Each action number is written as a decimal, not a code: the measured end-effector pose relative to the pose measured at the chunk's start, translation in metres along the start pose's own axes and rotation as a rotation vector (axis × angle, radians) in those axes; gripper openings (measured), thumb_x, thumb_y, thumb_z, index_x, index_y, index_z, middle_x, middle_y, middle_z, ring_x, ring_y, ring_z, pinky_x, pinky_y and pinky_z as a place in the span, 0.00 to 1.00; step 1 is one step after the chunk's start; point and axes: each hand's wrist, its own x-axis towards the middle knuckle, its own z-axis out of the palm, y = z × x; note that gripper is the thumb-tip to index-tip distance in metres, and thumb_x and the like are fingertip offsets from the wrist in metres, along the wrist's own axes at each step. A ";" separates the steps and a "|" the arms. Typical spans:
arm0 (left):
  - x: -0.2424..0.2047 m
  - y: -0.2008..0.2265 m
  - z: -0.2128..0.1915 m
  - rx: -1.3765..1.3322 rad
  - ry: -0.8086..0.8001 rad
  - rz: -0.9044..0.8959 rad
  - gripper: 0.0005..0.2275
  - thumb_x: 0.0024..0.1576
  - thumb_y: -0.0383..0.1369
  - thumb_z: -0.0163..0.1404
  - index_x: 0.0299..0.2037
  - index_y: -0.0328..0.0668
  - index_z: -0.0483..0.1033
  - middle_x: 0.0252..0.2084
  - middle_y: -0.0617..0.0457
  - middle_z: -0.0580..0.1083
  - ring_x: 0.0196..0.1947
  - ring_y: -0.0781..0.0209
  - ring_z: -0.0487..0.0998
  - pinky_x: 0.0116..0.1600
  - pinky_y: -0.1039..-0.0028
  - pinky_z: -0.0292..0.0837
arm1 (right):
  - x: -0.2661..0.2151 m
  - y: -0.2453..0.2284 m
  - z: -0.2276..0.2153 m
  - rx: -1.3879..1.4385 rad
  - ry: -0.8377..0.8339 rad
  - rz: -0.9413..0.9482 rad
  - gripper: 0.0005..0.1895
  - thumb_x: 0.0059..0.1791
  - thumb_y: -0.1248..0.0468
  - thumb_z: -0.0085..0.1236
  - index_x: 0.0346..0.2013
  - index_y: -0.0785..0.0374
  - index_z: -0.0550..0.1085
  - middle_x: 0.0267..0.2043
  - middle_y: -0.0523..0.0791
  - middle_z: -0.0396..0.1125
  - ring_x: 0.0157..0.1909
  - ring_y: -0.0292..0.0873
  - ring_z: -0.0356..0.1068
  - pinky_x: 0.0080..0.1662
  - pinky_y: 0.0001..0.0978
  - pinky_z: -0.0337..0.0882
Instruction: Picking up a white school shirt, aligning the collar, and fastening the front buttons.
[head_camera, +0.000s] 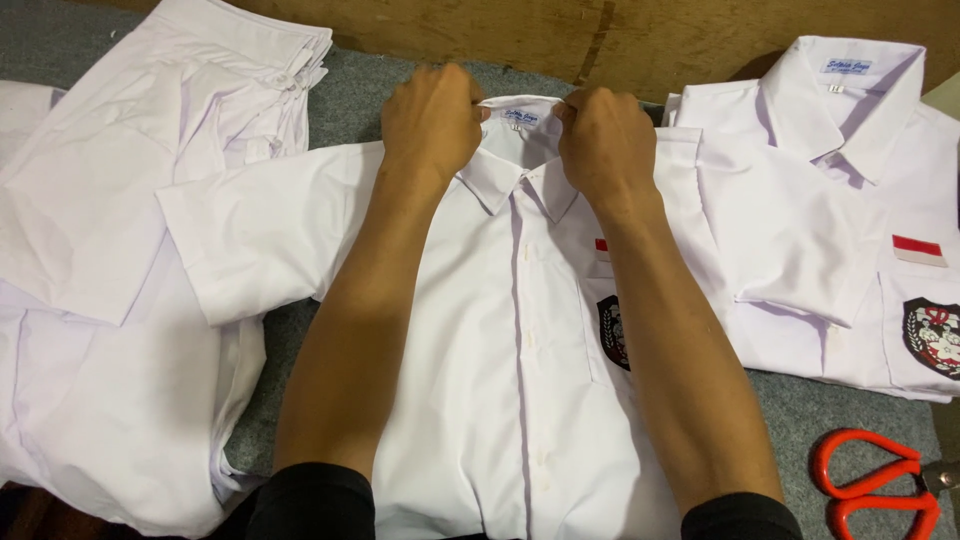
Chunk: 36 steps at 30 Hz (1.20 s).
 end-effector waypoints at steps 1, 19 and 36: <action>-0.001 0.002 -0.003 -0.007 -0.023 -0.003 0.04 0.56 0.41 0.61 0.35 0.57 0.83 0.40 0.39 0.77 0.44 0.29 0.77 0.42 0.45 0.71 | 0.000 -0.001 -0.001 0.007 0.003 0.003 0.16 0.56 0.63 0.53 0.23 0.62 0.74 0.24 0.55 0.70 0.26 0.67 0.64 0.27 0.57 0.60; 0.008 -0.069 -0.012 -0.603 -0.337 -0.190 0.05 0.54 0.38 0.54 0.32 0.51 0.79 0.36 0.62 0.78 0.37 0.70 0.74 0.46 0.80 0.65 | -0.023 -0.054 0.003 -0.023 0.180 -0.391 0.14 0.50 0.50 0.56 0.40 0.55 0.78 0.40 0.41 0.74 0.43 0.53 0.65 0.42 0.51 0.56; -0.004 -0.064 -0.012 -0.439 -0.199 -0.019 0.19 0.69 0.42 0.48 0.24 0.47 0.65 0.24 0.62 0.61 0.29 0.66 0.61 0.39 0.71 0.58 | -0.014 -0.042 0.034 0.113 0.013 -0.048 0.17 0.61 0.52 0.37 0.37 0.59 0.66 0.25 0.49 0.71 0.31 0.66 0.67 0.47 0.54 0.58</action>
